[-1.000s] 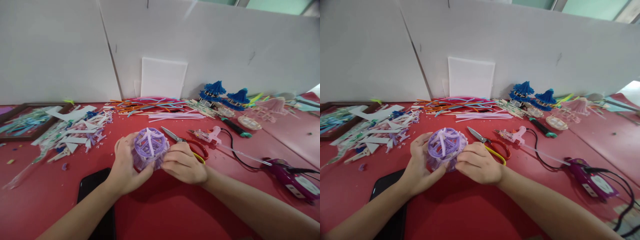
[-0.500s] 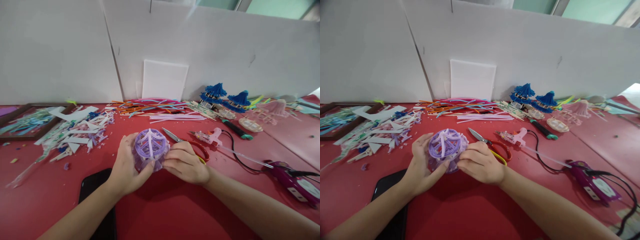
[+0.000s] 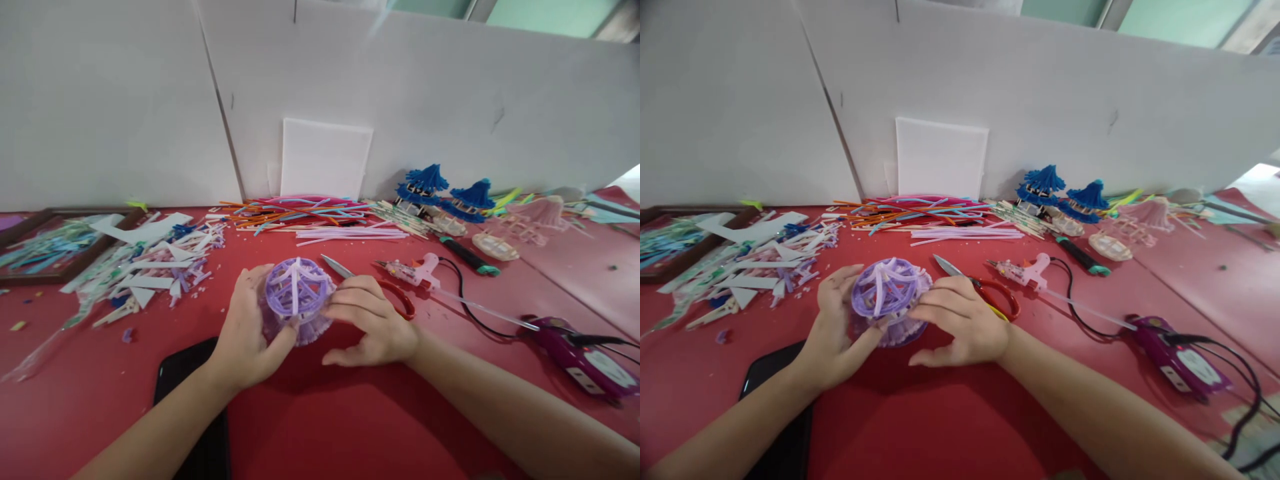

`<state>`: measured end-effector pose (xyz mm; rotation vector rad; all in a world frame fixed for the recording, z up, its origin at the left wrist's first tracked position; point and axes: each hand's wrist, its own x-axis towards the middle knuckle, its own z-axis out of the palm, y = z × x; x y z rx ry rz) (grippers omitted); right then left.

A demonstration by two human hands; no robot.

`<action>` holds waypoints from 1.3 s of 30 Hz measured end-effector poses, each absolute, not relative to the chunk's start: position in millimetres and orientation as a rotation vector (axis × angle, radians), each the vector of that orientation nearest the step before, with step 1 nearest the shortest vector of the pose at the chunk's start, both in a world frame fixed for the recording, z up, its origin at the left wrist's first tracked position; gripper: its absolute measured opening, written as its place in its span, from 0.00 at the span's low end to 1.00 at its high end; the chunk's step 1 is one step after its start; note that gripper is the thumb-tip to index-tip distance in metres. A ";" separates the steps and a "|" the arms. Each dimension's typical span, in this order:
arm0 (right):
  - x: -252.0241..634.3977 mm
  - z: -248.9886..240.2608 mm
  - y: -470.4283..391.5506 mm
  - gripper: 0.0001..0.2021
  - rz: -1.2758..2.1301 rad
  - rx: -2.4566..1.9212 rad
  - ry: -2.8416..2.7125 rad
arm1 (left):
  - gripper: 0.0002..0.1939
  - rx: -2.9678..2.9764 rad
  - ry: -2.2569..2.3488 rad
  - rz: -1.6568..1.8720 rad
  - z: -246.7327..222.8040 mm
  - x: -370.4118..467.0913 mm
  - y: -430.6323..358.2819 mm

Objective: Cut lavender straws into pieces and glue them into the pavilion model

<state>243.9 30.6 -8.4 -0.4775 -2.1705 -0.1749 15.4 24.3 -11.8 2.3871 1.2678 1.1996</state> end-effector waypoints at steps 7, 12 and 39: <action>261.2 -9.0 40.8 0.20 -0.162 -0.575 -2.163 | 0.34 2.318 1.099 1.270 -9.9 8.6 26.0; 257.6 -12.5 42.1 0.08 -0.178 -0.559 -2.187 | 0.37 2.091 1.150 1.228 -17.9 9.8 27.9; 233.0 4.7 33.2 0.16 1.595 -1.293 -1.272 | 0.23 1.653 1.093 1.278 -16.1 12.1 37.5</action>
